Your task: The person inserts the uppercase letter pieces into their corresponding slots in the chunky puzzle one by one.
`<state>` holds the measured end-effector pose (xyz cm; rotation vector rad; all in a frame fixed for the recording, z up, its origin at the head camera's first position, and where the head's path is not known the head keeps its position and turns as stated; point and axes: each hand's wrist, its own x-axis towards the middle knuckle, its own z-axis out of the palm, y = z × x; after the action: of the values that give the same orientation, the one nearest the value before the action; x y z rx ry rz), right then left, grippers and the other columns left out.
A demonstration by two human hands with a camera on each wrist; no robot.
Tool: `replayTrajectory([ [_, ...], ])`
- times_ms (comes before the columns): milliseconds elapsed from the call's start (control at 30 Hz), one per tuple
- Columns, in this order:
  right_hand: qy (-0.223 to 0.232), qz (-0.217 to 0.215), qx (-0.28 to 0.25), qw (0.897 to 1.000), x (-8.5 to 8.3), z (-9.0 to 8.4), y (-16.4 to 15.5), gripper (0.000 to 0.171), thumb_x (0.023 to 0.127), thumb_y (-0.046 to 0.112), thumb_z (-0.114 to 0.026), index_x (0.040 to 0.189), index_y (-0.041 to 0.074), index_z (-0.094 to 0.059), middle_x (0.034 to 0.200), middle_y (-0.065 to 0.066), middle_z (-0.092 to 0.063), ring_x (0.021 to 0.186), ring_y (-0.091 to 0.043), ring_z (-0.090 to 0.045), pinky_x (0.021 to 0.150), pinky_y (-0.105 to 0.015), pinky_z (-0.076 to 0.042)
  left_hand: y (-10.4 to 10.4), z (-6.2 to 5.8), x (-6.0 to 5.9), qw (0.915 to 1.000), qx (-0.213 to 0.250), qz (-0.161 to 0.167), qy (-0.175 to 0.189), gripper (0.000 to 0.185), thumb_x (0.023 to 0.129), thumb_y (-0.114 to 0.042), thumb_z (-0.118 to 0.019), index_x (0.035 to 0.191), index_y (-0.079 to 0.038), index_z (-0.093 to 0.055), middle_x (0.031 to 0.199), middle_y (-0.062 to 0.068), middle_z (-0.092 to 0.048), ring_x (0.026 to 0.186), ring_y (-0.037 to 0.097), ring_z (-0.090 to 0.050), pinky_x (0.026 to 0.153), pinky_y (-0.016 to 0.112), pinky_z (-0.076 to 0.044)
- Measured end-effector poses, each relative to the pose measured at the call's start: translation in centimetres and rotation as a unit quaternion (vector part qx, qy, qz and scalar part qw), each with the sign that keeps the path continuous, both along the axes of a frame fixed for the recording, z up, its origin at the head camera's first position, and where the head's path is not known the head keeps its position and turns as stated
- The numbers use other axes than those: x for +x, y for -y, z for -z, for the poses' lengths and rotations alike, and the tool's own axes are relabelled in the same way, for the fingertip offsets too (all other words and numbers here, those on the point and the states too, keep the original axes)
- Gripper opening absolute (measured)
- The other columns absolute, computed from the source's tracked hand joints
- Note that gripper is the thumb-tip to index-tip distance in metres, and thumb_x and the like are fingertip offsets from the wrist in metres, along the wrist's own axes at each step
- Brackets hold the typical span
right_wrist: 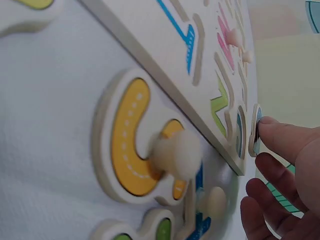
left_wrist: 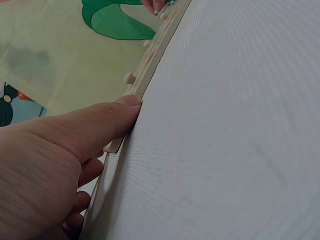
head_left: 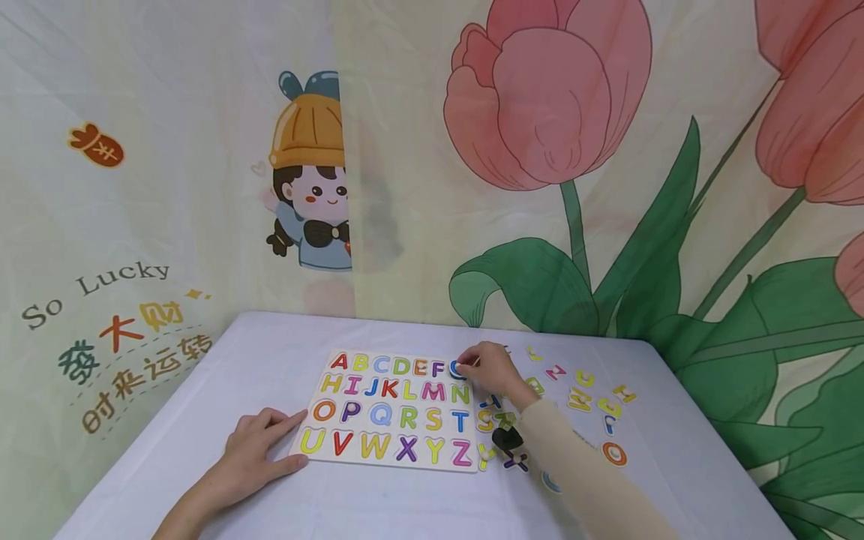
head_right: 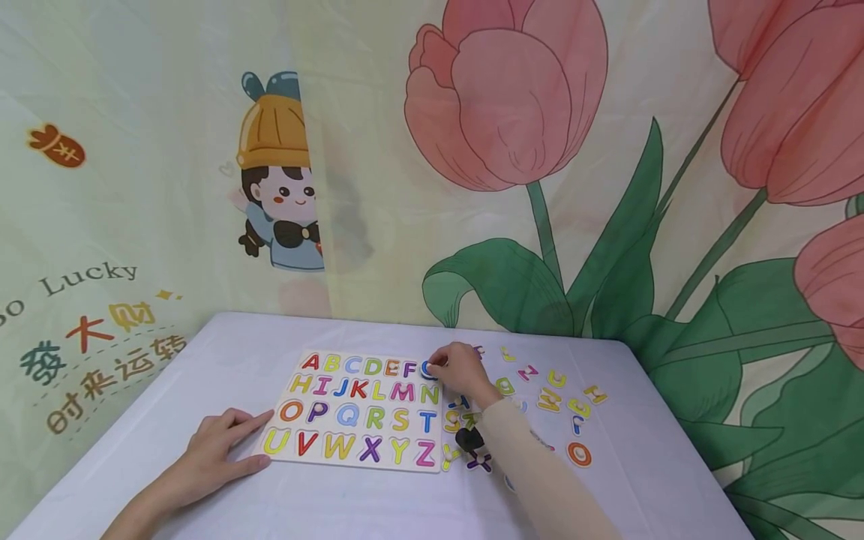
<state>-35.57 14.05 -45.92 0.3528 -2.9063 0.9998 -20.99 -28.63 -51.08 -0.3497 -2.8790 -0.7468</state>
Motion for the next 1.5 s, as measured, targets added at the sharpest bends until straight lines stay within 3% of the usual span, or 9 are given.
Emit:
replayTrajectory([
  [567, -0.030, 0.002, 0.003, 1.000, -0.1, 1.1, 0.2, 0.011, 0.097, 0.020, -0.081, 0.104, 0.012, -0.081, 0.094, 0.001, -0.067, 0.084, -0.014, -0.060, 0.077, -0.031, -0.053, 0.0, -0.1, -0.2, 1.0000, -0.003, 0.002, -0.005, 0.079, 0.084, -0.055, -0.086, 0.149, -0.017, -0.064, 0.118, -0.005, -0.054, 0.109, 0.023, -0.042, 0.090, 0.045, -0.035],
  [1100, -0.019, 0.000, 0.003, 1.000, 0.0, 1.0, 0.4, 0.015, 0.097, 0.020, -0.081, 0.109, 0.012, -0.081, 0.095, 0.001, -0.065, 0.087, -0.016, -0.058, 0.077, -0.030, -0.052, 0.0, -0.1, -0.2, 1.0000, -0.004, -0.001, 0.003, 0.081, 0.083, -0.056, -0.086, 0.150, -0.016, -0.063, 0.118, -0.005, -0.054, 0.109, 0.024, -0.042, 0.089, 0.045, -0.035],
  [1300, -0.005, -0.007, -0.011, 1.000, 0.3, 0.3, -0.7, 0.021, 0.097, 0.020, -0.080, 0.116, 0.010, -0.080, 0.100, -0.001, -0.068, 0.090, -0.017, -0.061, 0.076, -0.032, -0.054, 0.0, 0.0, -0.2, 0.9999, -0.005, -0.002, 0.009, 0.081, 0.083, -0.057, -0.085, 0.150, -0.017, -0.063, 0.118, -0.006, -0.054, 0.110, 0.023, -0.042, 0.090, 0.045, -0.035],
  [1500, -0.031, -0.014, 0.009, 0.999, 0.8, -1.6, -2.7, 0.021, 0.098, 0.019, -0.079, 0.117, 0.010, -0.080, 0.104, -0.001, -0.072, 0.092, -0.017, -0.063, 0.084, -0.036, -0.055, 0.0, 0.0, -0.2, 0.9998, -0.004, -0.005, 0.019, 0.083, 0.083, -0.059, -0.085, 0.151, -0.017, -0.062, 0.119, -0.004, -0.054, 0.109, 0.023, -0.041, 0.089, 0.044, -0.035],
])
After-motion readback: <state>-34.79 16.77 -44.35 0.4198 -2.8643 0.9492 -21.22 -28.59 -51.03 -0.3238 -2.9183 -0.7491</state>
